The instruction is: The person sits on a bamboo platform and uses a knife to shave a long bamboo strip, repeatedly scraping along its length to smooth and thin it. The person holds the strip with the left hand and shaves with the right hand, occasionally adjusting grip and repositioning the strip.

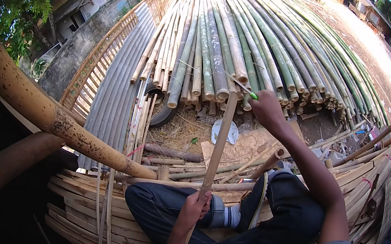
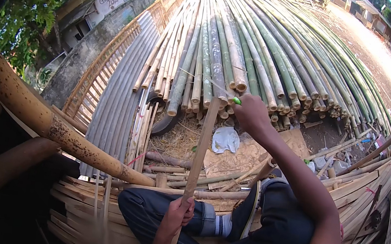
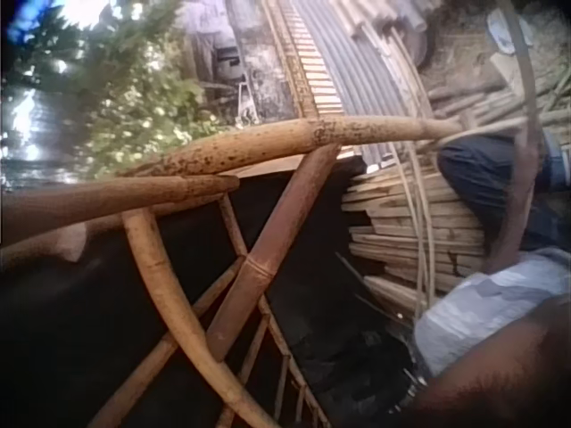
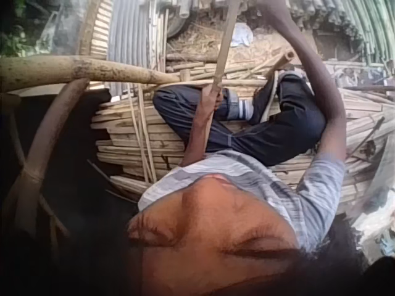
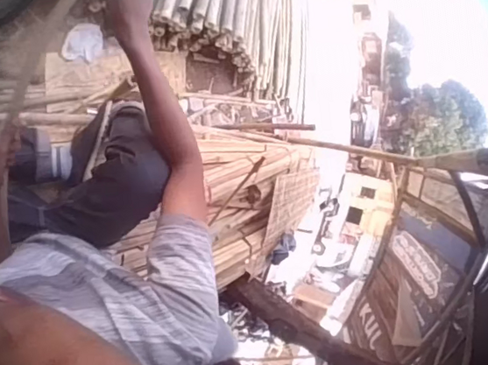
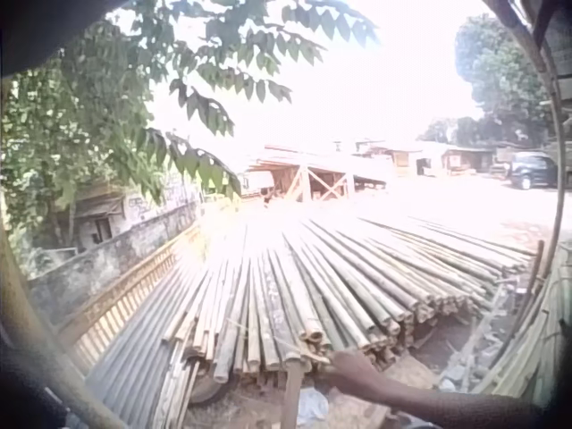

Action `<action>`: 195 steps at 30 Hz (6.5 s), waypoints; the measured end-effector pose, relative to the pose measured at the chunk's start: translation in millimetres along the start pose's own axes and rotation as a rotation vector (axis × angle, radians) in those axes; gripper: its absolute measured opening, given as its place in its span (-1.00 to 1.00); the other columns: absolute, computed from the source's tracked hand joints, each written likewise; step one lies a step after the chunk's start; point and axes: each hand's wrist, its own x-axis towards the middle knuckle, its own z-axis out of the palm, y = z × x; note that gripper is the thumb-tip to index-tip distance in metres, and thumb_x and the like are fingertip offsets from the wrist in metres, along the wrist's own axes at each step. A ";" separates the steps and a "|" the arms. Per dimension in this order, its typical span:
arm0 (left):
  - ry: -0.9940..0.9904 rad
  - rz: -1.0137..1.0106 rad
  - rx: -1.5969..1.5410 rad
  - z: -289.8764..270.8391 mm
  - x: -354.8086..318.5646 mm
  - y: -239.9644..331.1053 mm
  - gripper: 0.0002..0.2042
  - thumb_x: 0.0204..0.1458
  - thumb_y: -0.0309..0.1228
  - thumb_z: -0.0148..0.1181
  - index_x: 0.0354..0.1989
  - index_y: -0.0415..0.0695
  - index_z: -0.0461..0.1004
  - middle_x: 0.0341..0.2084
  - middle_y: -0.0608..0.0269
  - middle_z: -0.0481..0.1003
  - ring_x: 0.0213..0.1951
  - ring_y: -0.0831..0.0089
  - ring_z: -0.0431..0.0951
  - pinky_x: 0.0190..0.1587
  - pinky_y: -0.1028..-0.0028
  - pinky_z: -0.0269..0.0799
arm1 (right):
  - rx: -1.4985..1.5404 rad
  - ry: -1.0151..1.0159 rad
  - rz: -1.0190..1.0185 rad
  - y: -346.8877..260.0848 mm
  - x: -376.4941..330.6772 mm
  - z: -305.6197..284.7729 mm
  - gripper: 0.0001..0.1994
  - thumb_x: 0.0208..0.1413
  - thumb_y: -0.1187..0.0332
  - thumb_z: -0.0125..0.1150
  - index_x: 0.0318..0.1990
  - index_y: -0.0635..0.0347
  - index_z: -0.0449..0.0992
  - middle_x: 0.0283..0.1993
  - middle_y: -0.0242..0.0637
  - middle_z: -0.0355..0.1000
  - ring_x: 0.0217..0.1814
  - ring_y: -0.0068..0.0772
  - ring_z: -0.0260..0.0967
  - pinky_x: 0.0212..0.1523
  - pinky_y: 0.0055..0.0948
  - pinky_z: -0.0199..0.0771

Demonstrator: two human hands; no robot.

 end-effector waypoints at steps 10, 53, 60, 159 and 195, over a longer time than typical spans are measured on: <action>-0.099 0.015 -0.120 -8.6 29.1 37.4 -0.65 0.27 -0.08 -0.06 -0.47 -0.05 0.21 -0.74 0.57 0.03 -0.75 0.79 -0.03 -0.73 0.67 -0.19 | -0.135 -0.404 -0.365 -46.0 -63.1 29.2 -0.74 -0.06 0.22 0.14 -0.57 0.22 0.54 -0.59 0.02 0.42 -0.45 0.08 0.46 -0.35 -0.04 0.46; 0.064 0.080 0.089 16.7 24.5 34.2 -0.65 0.28 -0.12 -0.05 -0.48 -0.09 0.27 -0.71 0.56 0.14 -0.68 0.77 0.10 -0.68 0.66 -0.02 | -0.034 -0.426 -0.375 -15.3 -64.6 11.6 -0.72 -0.01 0.24 0.09 -0.58 0.29 0.50 -0.57 0.10 0.41 -0.41 0.16 0.44 -0.31 0.03 0.41; 0.272 0.290 0.341 16.9 25.0 30.6 -0.61 0.27 -0.13 -0.04 -0.46 -0.22 0.34 -0.72 0.42 0.22 -0.62 0.67 0.19 -0.57 0.54 0.15 | -0.179 -0.423 -0.492 -52.1 -69.5 21.5 -0.77 -0.07 0.27 0.14 -0.63 0.18 0.53 -0.63 -0.01 0.43 -0.58 0.02 0.47 -0.53 -0.04 0.42; -0.108 0.004 0.010 17.4 15.5 21.2 -0.69 0.27 -0.11 -0.04 -0.44 -0.03 0.23 -0.72 0.57 0.09 -0.73 0.79 0.02 -0.72 0.69 -0.14 | 0.355 0.275 0.269 94.0 -3.6 -6.8 -0.65 -0.03 0.23 0.09 -0.60 0.44 0.38 -0.69 0.05 0.31 -0.61 0.00 0.30 -0.49 -0.13 0.21; -0.079 0.038 -0.144 -9.0 44.0 35.5 -0.67 0.25 -0.08 -0.03 -0.45 -0.03 0.21 -0.73 0.59 0.05 -0.76 0.79 -0.03 -0.74 0.67 -0.20 | -0.316 -0.221 -0.604 -16.1 -43.7 63.8 -0.82 -0.19 0.32 0.18 -0.70 0.18 0.46 -0.68 -0.04 0.40 -0.66 -0.03 0.43 -0.63 -0.14 0.40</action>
